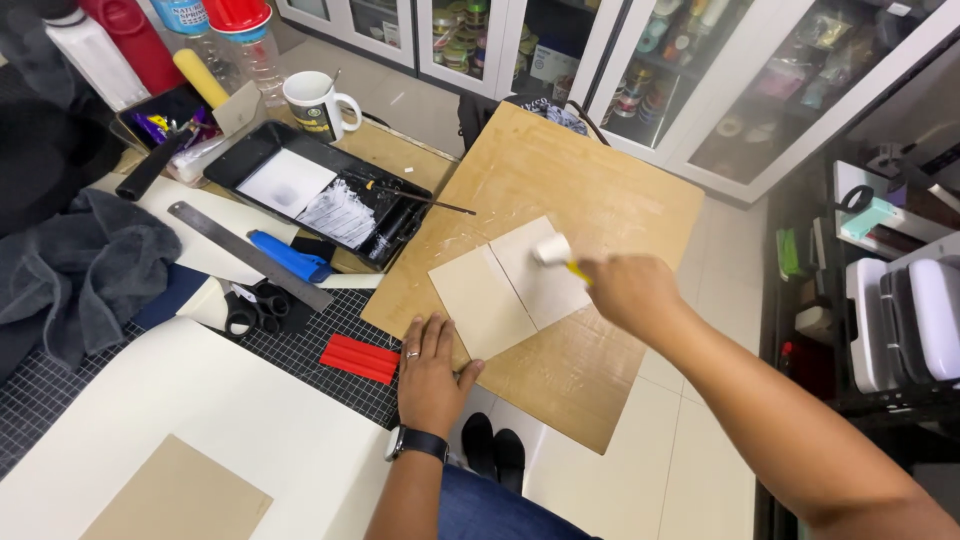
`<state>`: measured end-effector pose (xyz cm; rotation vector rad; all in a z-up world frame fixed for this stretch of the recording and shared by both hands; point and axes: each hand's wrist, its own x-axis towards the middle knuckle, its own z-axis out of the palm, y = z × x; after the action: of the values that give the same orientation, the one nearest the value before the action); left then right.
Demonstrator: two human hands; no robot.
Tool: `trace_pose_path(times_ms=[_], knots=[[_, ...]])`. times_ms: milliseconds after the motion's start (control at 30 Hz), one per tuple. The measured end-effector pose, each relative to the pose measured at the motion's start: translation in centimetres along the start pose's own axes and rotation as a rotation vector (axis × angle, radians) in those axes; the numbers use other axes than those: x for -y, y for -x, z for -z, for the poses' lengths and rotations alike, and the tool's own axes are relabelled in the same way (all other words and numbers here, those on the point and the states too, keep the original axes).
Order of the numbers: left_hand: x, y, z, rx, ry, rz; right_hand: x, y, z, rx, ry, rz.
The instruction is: Applying adhesive to cardboard and mounting it onto paper for bookbinding
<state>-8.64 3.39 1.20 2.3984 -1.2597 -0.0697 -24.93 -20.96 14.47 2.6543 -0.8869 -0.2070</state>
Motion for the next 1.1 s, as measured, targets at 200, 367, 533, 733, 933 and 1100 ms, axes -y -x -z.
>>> trace_pose_path(times_ms=[200, 367, 533, 733, 933, 1100], knots=[[-0.1, 0.2, 0.0, 0.008, -0.018, 0.005, -0.2, 3.5, 2.4, 0.135, 0.023, 0.031], [0.1, 0.1, -0.3, -0.006, -0.012, 0.008, 2.0, -3.7, -0.2, -0.099, -0.022, 0.041], [-0.1, 0.1, 0.1, 0.003, -0.003, 0.011, 1.6, 3.2, 1.7, 0.08, -0.01, 0.067], [-0.3, 0.2, 0.5, -0.001, 0.019, 0.0, 1.8, 0.5, 0.8, 0.059, -0.012, 0.059], [0.2, 0.1, -0.7, -0.044, 0.004, 0.001, 4.5, -2.0, 1.3, -0.024, -0.107, 0.062], [0.0, 0.1, -0.4, -0.062, -0.016, -0.002, 3.5, 5.1, 2.5, 0.166, -0.019, 0.103]])
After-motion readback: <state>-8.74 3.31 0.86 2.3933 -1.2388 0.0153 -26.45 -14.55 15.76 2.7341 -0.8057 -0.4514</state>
